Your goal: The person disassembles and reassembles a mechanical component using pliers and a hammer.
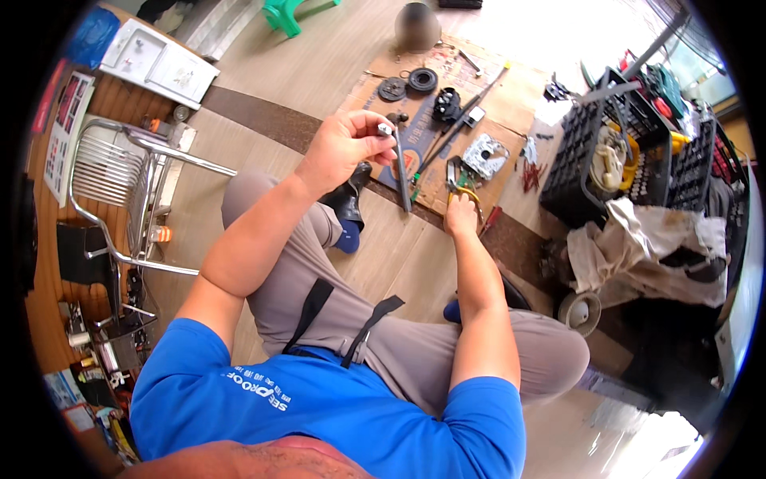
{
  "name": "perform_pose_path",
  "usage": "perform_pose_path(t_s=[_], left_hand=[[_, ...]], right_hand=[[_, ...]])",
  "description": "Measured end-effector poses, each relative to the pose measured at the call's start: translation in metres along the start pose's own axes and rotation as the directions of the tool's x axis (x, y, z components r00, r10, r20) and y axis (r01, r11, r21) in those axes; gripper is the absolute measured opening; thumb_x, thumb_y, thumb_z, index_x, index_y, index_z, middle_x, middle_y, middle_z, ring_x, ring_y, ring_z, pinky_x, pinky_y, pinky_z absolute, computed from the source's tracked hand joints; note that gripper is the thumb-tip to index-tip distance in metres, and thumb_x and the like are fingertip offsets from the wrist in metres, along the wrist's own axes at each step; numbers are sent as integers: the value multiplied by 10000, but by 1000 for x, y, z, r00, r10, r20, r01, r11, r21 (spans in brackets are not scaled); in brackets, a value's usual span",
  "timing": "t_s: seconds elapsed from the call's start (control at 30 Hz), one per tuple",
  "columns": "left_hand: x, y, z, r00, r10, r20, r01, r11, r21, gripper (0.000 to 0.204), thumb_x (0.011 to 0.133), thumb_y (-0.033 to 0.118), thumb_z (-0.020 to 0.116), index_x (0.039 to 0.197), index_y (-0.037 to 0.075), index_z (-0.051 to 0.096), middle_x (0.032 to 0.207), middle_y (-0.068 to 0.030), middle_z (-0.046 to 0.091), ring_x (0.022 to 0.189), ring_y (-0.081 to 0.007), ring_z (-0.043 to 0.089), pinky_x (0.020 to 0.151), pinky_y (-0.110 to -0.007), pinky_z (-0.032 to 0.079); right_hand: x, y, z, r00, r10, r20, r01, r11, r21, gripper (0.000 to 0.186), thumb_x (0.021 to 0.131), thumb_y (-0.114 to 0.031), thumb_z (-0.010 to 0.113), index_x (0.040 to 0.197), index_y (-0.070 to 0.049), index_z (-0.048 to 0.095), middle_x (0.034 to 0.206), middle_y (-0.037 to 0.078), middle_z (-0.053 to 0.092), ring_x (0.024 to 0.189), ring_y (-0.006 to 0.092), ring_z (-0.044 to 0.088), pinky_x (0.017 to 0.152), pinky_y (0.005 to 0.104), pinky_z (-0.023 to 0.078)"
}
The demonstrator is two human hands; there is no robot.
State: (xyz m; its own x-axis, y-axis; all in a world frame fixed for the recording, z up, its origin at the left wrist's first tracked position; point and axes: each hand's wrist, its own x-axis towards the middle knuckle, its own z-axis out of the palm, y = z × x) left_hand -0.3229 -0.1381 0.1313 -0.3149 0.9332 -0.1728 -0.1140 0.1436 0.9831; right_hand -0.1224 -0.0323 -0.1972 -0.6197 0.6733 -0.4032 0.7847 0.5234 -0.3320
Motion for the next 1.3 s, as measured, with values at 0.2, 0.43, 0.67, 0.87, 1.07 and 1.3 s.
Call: perform_pose_path(t_s=[0.2, 0.43, 0.67, 0.87, 1.07, 1.3], left_hand=[[4, -2, -12, 998, 46, -31, -50, 993, -111, 110, 897, -14, 627, 1006, -20, 613, 934, -97, 672, 840, -166, 676, 775, -292, 564], [17, -17, -10, 956, 282, -82, -260, 941, 215, 137, 850, -88, 646, 966, -17, 628, 955, -82, 674, 903, -135, 655, 805, -272, 558], [17, -14, -3, 908, 387, -162, -306, 875, 376, 170, 829, -110, 658, 972, -17, 653, 946, -60, 667, 886, -107, 648, 799, -230, 548], [13, -9, -2, 919, 348, -185, -275, 903, 330, 184, 819, -114, 665, 982, -28, 658, 948, -56, 665, 891, -104, 650, 808, -228, 548], [10, -13, 0, 850, 490, -191, -437, 860, 263, 180, 798, -63, 709, 969, -29, 664, 874, -54, 673, 791, -80, 644, 716, -227, 535], [-4, 3, 3, 923, 375, -82, -358, 919, 165, 176, 850, -72, 657, 1021, -44, 631, 988, -75, 677, 923, -110, 643, 830, -244, 541]], right_hand=[[21, -6, 19, 994, 58, -96, -60, 998, -17, 268, 937, -145, 435, 1167, -47, 531, 1478, 199, 321, 1149, 367, 529, 873, 449, 518], [25, -6, 34, 962, 118, -245, -130, 991, -32, 198, 886, -109, 532, 1078, -59, 528, 1188, 175, 451, 1051, 337, 554, 814, 419, 537], [22, -13, 19, 915, 319, -246, -330, 944, -5, 238, 901, -124, 543, 1119, -48, 485, 1117, 154, 496, 1031, 329, 576, 832, 415, 529], [4, -7, 7, 910, 372, -182, -361, 928, 95, 306, 865, -171, 619, 1114, -48, 491, 1129, 185, 542, 1060, 366, 592, 865, 451, 518], [-25, -1, -4, 930, 339, -144, -304, 927, 220, 440, 846, -365, 694, 1104, -48, 532, 1129, 194, 580, 1047, 356, 602, 878, 445, 497], [-27, -17, -61, 868, 203, -454, 67, 857, 511, 282, 881, -335, 679, 988, -74, 660, 845, 106, 677, 773, 265, 656, 678, 372, 506]])
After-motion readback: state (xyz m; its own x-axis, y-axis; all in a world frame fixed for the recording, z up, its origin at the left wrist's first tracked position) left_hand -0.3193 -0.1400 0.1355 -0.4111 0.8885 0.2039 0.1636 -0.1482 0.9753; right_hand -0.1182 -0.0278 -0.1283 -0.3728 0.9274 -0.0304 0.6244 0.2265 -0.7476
